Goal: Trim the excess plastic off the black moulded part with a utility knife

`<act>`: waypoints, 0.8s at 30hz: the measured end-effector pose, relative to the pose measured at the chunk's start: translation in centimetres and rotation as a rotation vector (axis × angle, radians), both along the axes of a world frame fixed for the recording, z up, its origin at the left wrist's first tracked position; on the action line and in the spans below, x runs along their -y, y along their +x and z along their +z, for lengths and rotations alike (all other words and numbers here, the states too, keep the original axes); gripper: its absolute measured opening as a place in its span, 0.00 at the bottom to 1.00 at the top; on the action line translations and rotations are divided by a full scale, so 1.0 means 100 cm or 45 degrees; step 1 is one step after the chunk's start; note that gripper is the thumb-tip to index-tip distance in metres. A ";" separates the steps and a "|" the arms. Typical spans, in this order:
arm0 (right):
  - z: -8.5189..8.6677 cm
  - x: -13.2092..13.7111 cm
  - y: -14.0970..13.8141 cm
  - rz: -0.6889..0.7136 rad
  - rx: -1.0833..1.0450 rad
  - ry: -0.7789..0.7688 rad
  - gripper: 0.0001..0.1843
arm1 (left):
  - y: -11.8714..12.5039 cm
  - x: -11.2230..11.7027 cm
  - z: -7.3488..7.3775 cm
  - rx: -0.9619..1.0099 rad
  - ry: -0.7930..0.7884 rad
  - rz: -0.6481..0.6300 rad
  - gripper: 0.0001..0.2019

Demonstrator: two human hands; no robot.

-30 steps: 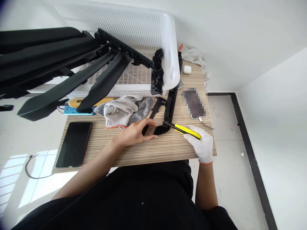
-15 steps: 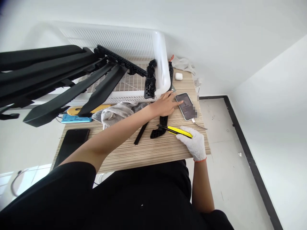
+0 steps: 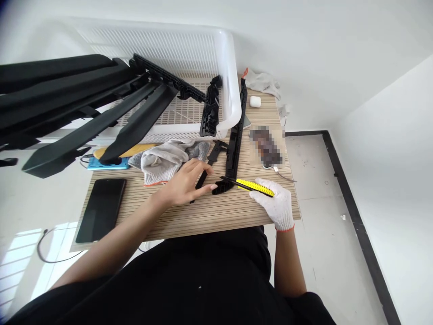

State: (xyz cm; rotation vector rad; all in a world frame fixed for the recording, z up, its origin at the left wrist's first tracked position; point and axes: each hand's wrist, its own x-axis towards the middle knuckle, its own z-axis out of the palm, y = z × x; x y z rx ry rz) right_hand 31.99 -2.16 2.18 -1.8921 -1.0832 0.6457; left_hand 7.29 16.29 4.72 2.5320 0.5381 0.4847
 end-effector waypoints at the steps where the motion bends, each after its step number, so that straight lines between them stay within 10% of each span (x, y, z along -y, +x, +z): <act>1: 0.000 0.000 0.000 0.004 -0.009 0.000 0.21 | -0.002 0.002 -0.006 -0.026 0.016 0.006 0.19; 24: 0.001 -0.003 -0.001 -0.161 -0.035 -0.057 0.22 | 0.000 0.007 -0.026 0.258 0.292 -0.094 0.09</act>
